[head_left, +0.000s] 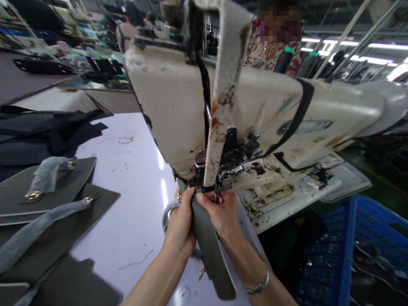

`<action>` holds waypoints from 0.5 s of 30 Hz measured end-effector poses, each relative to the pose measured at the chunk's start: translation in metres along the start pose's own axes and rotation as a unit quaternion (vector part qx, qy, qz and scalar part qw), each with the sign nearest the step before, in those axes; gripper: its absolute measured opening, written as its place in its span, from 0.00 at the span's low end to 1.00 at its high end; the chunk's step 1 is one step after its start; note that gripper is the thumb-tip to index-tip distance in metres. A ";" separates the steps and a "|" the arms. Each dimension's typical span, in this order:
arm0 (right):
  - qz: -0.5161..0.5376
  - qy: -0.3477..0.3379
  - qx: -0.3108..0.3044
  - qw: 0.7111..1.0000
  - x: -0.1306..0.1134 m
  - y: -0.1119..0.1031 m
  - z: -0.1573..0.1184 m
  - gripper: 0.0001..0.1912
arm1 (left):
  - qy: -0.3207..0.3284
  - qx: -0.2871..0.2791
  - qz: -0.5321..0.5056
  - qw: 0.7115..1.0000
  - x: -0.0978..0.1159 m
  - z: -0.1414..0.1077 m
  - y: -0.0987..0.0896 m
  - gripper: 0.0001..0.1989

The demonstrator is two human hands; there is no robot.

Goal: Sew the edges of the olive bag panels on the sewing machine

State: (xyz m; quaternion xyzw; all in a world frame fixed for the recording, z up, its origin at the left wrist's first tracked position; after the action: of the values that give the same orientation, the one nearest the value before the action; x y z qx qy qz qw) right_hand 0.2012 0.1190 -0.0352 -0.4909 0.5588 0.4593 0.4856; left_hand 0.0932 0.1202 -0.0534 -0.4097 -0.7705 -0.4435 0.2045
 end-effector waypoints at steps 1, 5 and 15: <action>0.001 0.000 -0.003 1.000 0.001 -0.001 -0.001 0.11 | 0.000 -0.002 -0.001 1.000 0.000 0.000 0.001 0.13; -0.017 -0.001 -0.024 1.000 0.000 -0.009 -0.008 0.10 | 0.008 -0.023 -0.018 1.000 0.001 -0.001 0.003 0.11; -0.152 -0.101 0.236 0.954 -0.069 -0.148 -0.051 0.16 | -0.005 -0.042 -0.006 0.999 -0.003 0.003 0.001 0.18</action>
State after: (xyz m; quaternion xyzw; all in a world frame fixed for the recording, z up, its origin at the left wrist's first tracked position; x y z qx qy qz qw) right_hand 0.3471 0.0613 0.0336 -0.3923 0.5179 0.2822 0.7058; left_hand 0.0957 0.1214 -0.0563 -0.4150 -0.7548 -0.4747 0.1807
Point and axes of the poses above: each hand's wrist, its own z-axis towards the middle knuckle, its own y-axis out of the palm, x = y × z, the point moved 6 cm from there along z, towards the middle knuckle, and after that the axes turned 11 degrees about -x, right-handed, at the moved point
